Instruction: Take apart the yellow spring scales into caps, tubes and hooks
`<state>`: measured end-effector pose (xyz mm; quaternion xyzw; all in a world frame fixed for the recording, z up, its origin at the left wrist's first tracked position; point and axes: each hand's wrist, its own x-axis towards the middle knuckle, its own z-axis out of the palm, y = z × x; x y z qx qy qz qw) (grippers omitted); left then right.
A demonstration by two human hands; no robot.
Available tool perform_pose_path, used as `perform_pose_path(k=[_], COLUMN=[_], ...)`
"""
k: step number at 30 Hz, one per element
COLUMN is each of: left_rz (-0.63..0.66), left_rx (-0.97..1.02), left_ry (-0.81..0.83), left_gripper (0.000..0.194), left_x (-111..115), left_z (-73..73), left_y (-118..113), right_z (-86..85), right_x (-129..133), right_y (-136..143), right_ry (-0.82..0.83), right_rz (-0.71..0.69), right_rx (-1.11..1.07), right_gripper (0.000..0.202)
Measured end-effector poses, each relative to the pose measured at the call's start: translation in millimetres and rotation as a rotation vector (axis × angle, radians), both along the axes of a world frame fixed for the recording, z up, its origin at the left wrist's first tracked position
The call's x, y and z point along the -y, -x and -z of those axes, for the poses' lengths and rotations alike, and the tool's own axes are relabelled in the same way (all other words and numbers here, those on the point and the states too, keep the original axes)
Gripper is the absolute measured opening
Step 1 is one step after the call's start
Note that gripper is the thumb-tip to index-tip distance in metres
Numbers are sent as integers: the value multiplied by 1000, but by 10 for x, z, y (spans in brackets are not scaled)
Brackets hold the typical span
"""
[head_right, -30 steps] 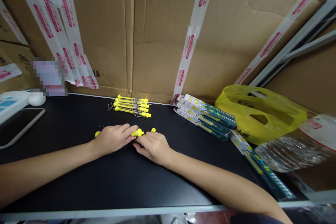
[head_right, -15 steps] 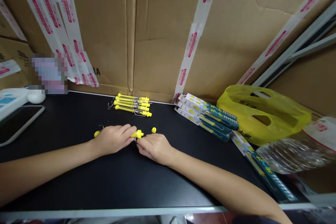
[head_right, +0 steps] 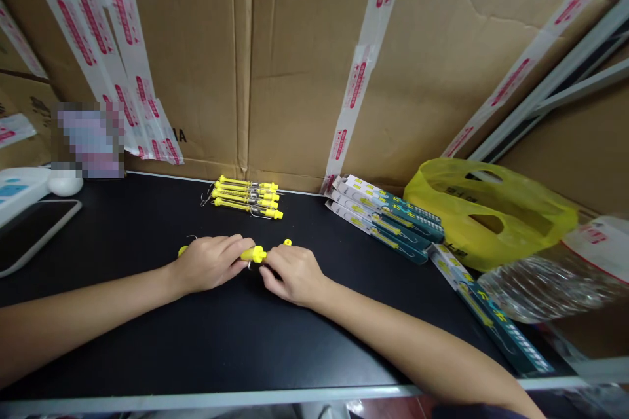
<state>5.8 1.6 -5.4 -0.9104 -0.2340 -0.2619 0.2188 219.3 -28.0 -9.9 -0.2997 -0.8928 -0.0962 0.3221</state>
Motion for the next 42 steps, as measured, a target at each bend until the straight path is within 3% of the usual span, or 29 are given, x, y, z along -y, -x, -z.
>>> perform_pose_path(k=[2, 5, 11, 15, 33, 42], left_rz=[36, 79, 124, 88, 71, 38], left_rx=[26, 44, 60, 15, 84, 21], left_ry=[0, 5, 14, 67, 3, 112], left_gripper=[24, 25, 23, 27, 30, 32], left_x=[7, 12, 26, 70, 69, 100], left_z=[9, 17, -6, -38, -71, -105], left_y=[3, -2, -30, -48, -17, -3], right_z=[4, 20, 62, 77, 71, 81], right_x=[-9, -36, -82, -79, 57, 36], right_y=[-6, -2, 18, 3, 136, 97], right_ry=[148, 267, 211, 160, 439, 416], right_rz=[5, -86, -170, -200, -97, -149], right_rx=[-107, -127, -146, -111, -326, -279], right_gripper=[7, 18, 33, 35, 25, 27])
